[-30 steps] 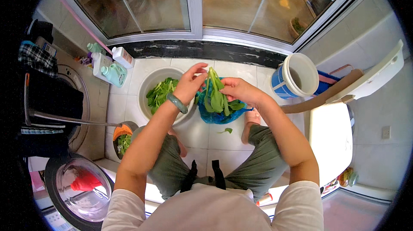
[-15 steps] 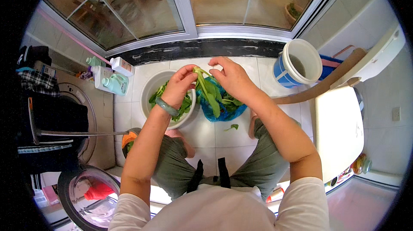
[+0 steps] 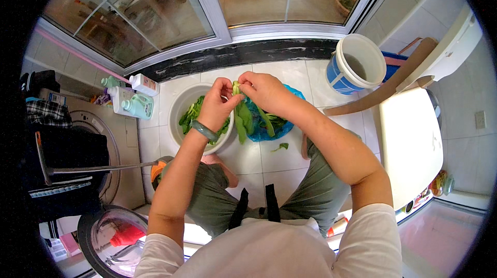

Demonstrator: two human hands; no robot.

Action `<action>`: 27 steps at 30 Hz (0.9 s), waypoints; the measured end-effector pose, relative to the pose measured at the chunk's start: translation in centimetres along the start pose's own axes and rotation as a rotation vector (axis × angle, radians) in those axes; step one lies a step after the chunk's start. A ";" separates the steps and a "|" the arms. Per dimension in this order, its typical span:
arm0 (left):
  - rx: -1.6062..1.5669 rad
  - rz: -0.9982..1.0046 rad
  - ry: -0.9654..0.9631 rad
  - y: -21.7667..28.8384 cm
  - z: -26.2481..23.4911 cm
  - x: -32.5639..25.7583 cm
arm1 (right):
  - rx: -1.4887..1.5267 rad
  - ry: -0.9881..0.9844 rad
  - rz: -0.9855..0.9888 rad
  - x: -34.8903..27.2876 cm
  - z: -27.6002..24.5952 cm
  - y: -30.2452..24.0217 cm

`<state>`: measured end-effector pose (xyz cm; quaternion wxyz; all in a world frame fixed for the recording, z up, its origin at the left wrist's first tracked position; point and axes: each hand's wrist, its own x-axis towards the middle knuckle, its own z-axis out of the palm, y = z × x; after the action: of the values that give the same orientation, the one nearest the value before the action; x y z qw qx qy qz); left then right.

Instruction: The person sits on the floor and sorts leafy green vegetables by hand. They pick up leaves from a blue plastic bag, separate the edible parts from the stems, and place the leaves into a white bowl. The stems are discarded into a separate orange basket.

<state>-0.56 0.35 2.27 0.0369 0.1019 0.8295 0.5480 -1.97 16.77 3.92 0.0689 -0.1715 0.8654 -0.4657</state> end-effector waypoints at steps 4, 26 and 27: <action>0.154 0.036 0.054 -0.4 0.2 -0.2 | -0.436 0.049 -0.129 -0.5 0.9 -0.7; -1.025 -0.400 -0.249 -0.2 -2.2 0.0 | 0.637 -0.136 0.197 1.3 0.6 -0.2; -0.981 -0.402 -0.250 -0.1 -2.0 -0.1 | 0.628 -0.160 0.191 1.2 0.6 -0.2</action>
<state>-0.86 -1.52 2.96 0.2825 -0.0232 0.4690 0.8365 -2.89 15.74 3.75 0.2294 -0.0960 0.6837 -0.6861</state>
